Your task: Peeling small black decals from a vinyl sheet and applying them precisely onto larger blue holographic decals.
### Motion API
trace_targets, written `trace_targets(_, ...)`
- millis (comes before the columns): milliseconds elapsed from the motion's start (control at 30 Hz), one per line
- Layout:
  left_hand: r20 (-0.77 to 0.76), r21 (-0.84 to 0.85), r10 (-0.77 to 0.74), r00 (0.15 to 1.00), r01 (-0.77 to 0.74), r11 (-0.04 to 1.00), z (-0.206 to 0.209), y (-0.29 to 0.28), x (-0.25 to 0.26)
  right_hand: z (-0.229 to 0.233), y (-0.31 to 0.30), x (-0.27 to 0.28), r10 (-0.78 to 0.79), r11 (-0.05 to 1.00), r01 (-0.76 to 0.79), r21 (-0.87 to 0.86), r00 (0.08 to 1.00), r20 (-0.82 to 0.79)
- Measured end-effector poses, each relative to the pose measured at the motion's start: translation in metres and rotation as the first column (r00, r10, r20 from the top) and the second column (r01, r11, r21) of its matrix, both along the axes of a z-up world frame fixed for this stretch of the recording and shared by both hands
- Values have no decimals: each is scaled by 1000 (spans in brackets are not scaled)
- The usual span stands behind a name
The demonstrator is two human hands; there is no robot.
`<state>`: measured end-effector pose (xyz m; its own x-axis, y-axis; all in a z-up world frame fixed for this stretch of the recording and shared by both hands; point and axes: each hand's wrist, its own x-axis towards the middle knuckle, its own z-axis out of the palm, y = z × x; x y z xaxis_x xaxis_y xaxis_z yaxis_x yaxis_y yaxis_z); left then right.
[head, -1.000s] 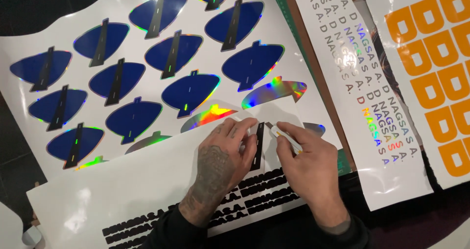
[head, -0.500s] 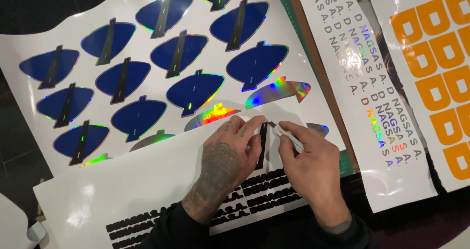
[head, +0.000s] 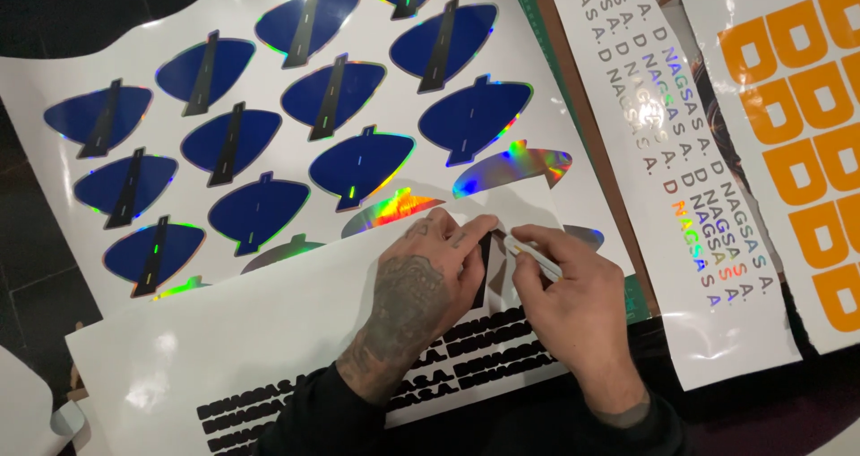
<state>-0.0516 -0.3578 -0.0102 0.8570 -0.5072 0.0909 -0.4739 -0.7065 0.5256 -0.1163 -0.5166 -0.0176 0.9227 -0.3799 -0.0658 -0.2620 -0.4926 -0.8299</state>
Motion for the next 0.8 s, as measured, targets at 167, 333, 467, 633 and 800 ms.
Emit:
trace_targets(167, 28, -91, 14, 1000, -11, 996, -3, 5, -4, 0, -2, 1, -101, 993, 104, 51, 993, -68)
trace_targets(333, 6, -155, -4, 1000, 5, 988, 4, 21, -20, 15, 2, 5, -123, 979, 146, 143, 979, -159)
trace_targets(467, 72, -253, -53, 996, 69, 965, 16, 51, -49, 2, -2, -4, -63, 948, 94, 304, 992, -111)
trace_targets(633, -71, -288, 12, 997, -31, 957, 32, 94, -101, -17, -16, -4, -1, 897, 49, 440, 994, -108)
trace_targets(800, -193, -401, 62, 979, -137, 906, 39, 148, -143, -21, -30, -6, 57, 855, -4, 518, 995, -85)
